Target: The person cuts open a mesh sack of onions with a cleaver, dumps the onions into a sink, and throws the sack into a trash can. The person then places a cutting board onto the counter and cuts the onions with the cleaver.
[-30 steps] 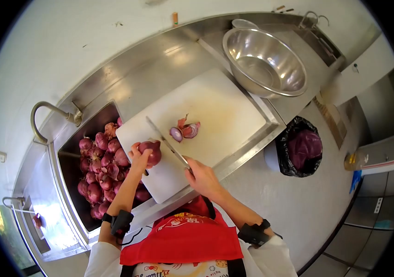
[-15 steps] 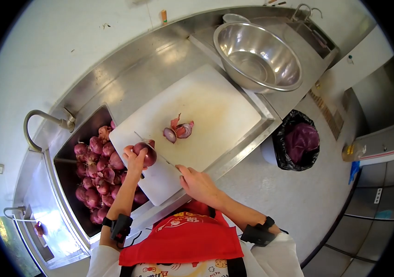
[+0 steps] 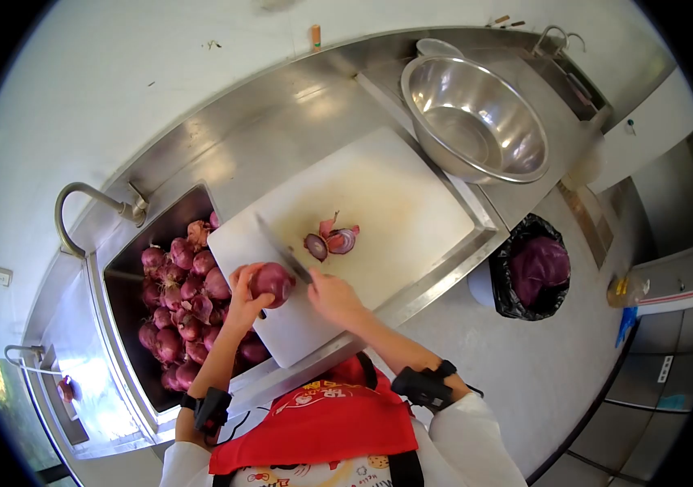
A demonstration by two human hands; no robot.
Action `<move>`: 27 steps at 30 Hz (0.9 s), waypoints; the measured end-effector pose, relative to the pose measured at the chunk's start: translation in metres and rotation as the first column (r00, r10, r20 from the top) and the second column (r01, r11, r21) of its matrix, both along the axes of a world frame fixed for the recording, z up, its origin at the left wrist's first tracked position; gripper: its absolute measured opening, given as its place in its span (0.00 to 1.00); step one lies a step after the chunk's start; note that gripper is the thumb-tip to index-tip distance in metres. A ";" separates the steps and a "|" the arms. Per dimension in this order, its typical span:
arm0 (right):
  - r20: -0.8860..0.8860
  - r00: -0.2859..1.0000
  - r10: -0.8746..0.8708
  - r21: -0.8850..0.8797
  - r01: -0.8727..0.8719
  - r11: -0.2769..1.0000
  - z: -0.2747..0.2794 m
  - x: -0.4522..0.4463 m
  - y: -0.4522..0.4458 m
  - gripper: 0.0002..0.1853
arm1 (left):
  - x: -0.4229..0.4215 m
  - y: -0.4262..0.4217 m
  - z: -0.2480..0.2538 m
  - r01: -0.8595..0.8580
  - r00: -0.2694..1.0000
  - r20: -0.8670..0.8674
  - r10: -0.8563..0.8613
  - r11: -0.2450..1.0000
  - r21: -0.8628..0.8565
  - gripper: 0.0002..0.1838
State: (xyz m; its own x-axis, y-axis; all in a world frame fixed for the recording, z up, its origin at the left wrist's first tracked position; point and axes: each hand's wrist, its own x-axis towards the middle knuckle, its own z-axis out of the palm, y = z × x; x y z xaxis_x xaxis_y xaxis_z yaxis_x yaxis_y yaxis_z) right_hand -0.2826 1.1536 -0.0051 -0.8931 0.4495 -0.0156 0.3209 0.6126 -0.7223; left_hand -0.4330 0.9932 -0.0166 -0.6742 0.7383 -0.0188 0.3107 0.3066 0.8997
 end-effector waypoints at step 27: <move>0.039 0.992 0.122 -0.118 -0.116 0.986 0.068 0.072 -0.002 0.16 | 0.026 0.000 -0.004 -0.202 0.978 -0.053 0.200 0.979 -0.041 0.35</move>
State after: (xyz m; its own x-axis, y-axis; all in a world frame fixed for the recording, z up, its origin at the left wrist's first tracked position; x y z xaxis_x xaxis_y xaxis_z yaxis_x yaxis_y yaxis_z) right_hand -0.2108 1.1520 0.0631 -0.9373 0.3329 -0.1031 0.2850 0.5618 -0.7766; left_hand -0.4073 0.9932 -0.0209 -0.8095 0.5869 -0.0139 0.2810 0.4081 0.8686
